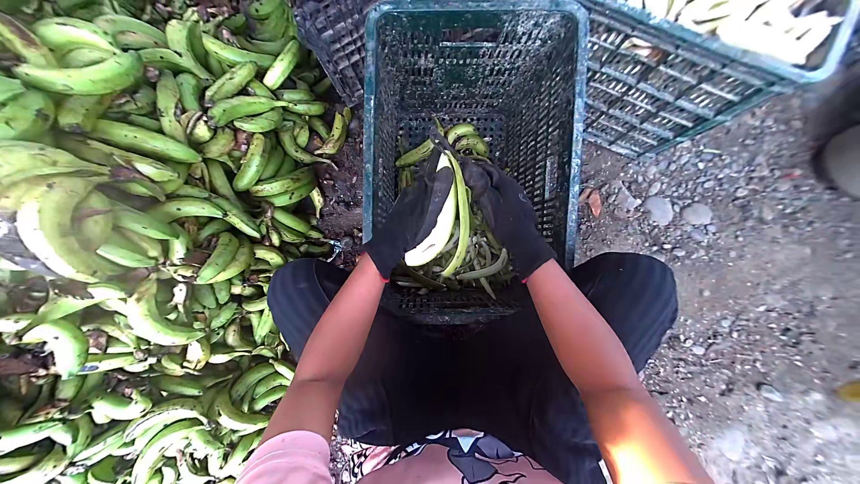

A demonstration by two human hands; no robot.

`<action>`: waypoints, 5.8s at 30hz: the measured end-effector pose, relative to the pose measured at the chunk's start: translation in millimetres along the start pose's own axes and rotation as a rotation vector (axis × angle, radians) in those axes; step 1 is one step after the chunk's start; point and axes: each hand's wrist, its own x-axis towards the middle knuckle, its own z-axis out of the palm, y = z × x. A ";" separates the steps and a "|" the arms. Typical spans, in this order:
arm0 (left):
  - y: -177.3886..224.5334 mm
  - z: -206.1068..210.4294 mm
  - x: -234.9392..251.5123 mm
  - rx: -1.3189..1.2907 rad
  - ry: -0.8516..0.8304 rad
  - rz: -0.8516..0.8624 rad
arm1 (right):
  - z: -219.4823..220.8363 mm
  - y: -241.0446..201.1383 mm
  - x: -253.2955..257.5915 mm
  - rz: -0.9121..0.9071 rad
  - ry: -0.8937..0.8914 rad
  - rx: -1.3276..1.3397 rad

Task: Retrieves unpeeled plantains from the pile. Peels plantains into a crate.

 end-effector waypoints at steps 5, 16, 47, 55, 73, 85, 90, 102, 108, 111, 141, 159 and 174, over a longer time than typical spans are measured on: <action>10.7 -0.7 -3.5 0.136 -0.076 -0.062 | -1.9 3.7 -3.3 0.040 0.019 0.037; -7.8 -7.0 9.8 -0.928 0.404 -0.141 | 10.4 2.9 -21.8 -0.321 0.222 -0.283; -10.3 -13.3 5.9 -0.566 0.343 -0.034 | 4.9 -14.7 -31.4 -0.253 0.187 -0.366; 14.5 11.2 -4.4 -0.513 0.004 -0.078 | 0.2 12.4 -8.3 -0.025 0.022 0.312; 3.5 -43.6 2.4 -1.041 0.200 -0.440 | 13.9 11.9 -32.1 -0.808 0.312 -0.384; 3.3 3.4 -3.8 -0.320 0.202 -0.238 | 25.2 8.4 -11.1 0.055 -0.085 0.194; 15.0 -4.4 -0.7 -0.536 0.112 -0.273 | 13.4 14.6 -17.9 -0.077 0.001 0.280; -1.7 -43.4 4.3 -0.790 0.196 -0.282 | 2.8 10.1 -28.6 -0.696 0.110 -0.329; 8.8 -16.0 0.4 -0.453 0.169 -0.226 | 2.0 7.4 -12.9 -0.020 0.043 0.076; 13.3 -15.8 0.3 -0.403 0.173 -0.242 | -5.9 16.9 -7.1 0.107 0.065 0.375; 40.9 -111.0 38.4 -0.462 0.118 -0.293 | -105.5 26.4 -47.6 -0.163 0.283 0.973; -75.9 -186.5 -320.0 -0.428 1.180 -0.658 | 3.2 -3.8 -58.6 0.056 -0.327 0.348; -136.4 -256.1 -280.4 0.726 1.124 -1.002 | 27.9 18.1 -92.0 0.195 -0.317 0.175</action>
